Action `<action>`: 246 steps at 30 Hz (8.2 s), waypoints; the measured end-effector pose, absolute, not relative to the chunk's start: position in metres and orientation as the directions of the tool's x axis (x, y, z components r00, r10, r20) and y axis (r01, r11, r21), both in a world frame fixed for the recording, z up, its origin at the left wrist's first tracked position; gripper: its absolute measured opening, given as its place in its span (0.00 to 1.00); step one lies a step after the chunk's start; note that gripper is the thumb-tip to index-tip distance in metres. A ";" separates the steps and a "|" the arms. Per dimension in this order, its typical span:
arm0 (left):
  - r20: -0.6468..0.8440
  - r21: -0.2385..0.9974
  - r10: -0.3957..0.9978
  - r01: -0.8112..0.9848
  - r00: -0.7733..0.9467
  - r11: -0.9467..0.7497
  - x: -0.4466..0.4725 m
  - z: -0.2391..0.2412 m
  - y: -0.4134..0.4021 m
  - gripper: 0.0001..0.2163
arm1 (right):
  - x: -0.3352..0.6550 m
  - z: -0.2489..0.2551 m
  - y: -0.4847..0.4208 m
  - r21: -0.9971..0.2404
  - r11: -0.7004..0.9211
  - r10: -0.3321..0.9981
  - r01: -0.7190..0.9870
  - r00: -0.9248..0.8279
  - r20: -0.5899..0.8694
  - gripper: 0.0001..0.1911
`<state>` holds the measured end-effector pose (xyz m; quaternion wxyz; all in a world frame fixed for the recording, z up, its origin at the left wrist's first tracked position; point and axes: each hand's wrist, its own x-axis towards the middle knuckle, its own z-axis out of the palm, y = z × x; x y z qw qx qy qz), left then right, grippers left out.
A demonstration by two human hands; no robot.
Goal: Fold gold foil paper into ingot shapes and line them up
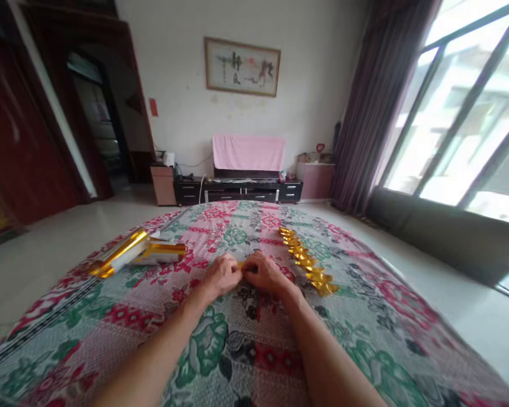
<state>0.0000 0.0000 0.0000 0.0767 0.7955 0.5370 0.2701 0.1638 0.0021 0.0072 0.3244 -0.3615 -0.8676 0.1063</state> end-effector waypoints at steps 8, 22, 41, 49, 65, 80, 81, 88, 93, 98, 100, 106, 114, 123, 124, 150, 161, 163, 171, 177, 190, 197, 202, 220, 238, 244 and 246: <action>0.171 0.632 0.940 0.699 0.294 -0.334 -0.012 0.026 -0.006 0.12 | 0.163 0.010 0.000 -0.451 0.694 0.718 0.562 -0.491 0.493 0.06; 0.237 0.595 0.925 0.709 0.296 -0.379 -0.011 0.016 -0.003 0.10 | 0.164 0.006 0.002 -0.464 0.687 0.724 0.558 -0.473 0.503 0.07; 0.316 0.468 0.882 0.751 0.351 -0.466 -0.008 0.012 -0.010 0.03 | 0.162 0.012 -0.003 -0.489 0.654 0.755 0.577 -0.464 0.464 0.02; 0.341 0.462 0.860 0.729 0.380 -0.505 -0.010 0.006 -0.006 0.04 | 0.163 0.005 0.001 -0.486 0.677 0.735 0.552 -0.482 0.476 0.04; 0.344 0.459 0.847 0.714 0.405 -0.528 -0.010 0.007 -0.008 0.05 | 0.166 0.006 0.004 -0.492 0.684 0.729 0.539 -0.483 0.485 0.07; 0.346 0.426 0.889 0.794 0.299 -0.433 0.000 0.008 -0.010 0.05 | 0.167 0.006 0.004 -0.499 0.684 0.729 0.532 -0.486 0.481 0.08; 0.347 0.422 0.889 0.797 0.298 -0.432 0.000 0.008 -0.009 0.06 | 0.167 0.007 0.005 -0.501 0.683 0.730 0.532 -0.488 0.478 0.08; 0.351 0.414 0.890 0.804 0.293 -0.428 0.000 0.006 -0.008 0.06 | 0.167 0.011 0.001 -0.512 0.669 0.743 0.538 -0.487 0.459 0.09; 0.347 0.413 0.886 0.798 0.307 -0.439 0.000 0.007 -0.009 0.05 | 0.165 0.012 -0.001 -0.505 0.666 0.746 0.549 -0.478 0.465 0.04; 0.337 0.489 0.880 0.736 0.335 -0.468 -0.008 0.009 -0.008 0.04 | 0.165 0.010 0.000 -0.505 0.655 0.755 0.562 -0.474 0.452 0.04; 0.318 0.524 0.880 0.708 0.354 -0.474 -0.011 0.009 -0.007 0.05 | 0.165 0.009 0.000 -0.499 0.664 0.748 0.557 -0.486 0.453 0.04; 0.365 0.595 0.849 0.607 0.381 -0.528 -0.021 0.010 -0.007 0.05 | 0.165 0.005 0.002 -0.477 0.709 0.705 0.520 -0.508 0.494 0.06; 0.506 0.451 0.785 0.666 0.357 -0.594 -0.037 0.003 0.003 0.11 | 0.165 0.009 -0.001 -0.489 0.686 0.727 0.538 -0.494 0.477 0.09; 0.469 0.420 0.740 0.615 0.482 -0.667 -0.028 0.007 -0.002 0.10 | 0.164 0.005 0.002 -0.484 0.748 0.663 0.453 -0.515 0.543 0.15; 0.453 0.410 0.740 0.621 0.497 -0.668 -0.027 0.009 -0.004 0.09 | 0.164 0.005 0.002 -0.489 0.748 0.664 0.450 -0.514 0.543 0.15; 0.471 0.422 0.744 0.620 0.474 -0.662 -0.031 0.006 -0.004 0.08 | 0.169 0.003 -0.004 -0.519 0.738 0.675 0.432 -0.497 0.546 0.09; 0.479 0.574 0.807 0.571 0.346 -0.586 -0.027 0.004 0.002 0.09 | 0.163 0.002 -0.002 -0.464 0.681 0.716 0.567 -0.383 0.583 0.07; 0.464 0.596 0.830 0.584 0.310 -0.551 -0.024 0.003 0.003 0.09 | 0.162 0.001 -0.001 -0.463 0.657 0.732 0.594 -0.355 0.582 0.07; 0.455 0.573 0.855 0.653 0.249 -0.495 -0.016 -0.006 0.012 0.11 | 0.162 0.001 -0.002 -0.521 0.581 0.783 0.626 -0.254 0.567 0.09; 0.453 0.531 0.857 0.699 0.245 -0.480 -0.015 -0.006 0.012 0.11 | 0.162 0.003 -0.004 -0.578 0.580 0.799 0.574 -0.261 0.542 0.14; 0.421 0.508 0.876 0.739 0.236 -0.443 -0.014 -0.006 0.011 0.11 | 0.155 0.002 -0.002 -0.544 0.481 0.844 0.688 -0.196 0.498 0.10; 0.432 0.441 0.864 0.776 0.258 -0.452 -0.014 -0.008 0.011 0.12 | 0.152 0.004 -0.001 -0.576 0.434 0.870 0.692 -0.157 0.468 0.09; 0.456 0.389 0.854 0.807 0.250 -0.444 -0.014 -0.009 0.011 0.11 | 0.152 -0.001 0.003 -0.537 0.448 0.853 0.715 -0.162 0.497 0.08; 0.531 0.296 0.820 0.860 0.215 -0.417 -0.010 -0.004 0.001 0.09 | 0.149 -0.002 -0.003 -0.444 0.438 0.830 0.781 -0.163 0.533 0.05; 0.528 0.400 0.810 0.766 0.255 -0.503 -0.019 -0.011 0.010 0.03 | 0.144 0.001 -0.003 -0.467 0.328 0.896 0.821 -0.114 0.428 0.06; 0.533 0.485 0.821 0.722 0.205 -0.494 -0.014 -0.014 0.011 0.03 | 0.144 0.001 -0.005 -0.485 0.362 0.881 0.796 -0.123 0.456 0.08; 0.523 0.524 0.826 0.686 0.210 -0.505 -0.014 -0.010 0.009 0.03 | 0.145 0.001 -0.005 -0.516 0.395 0.869 0.760 -0.127 0.479 0.08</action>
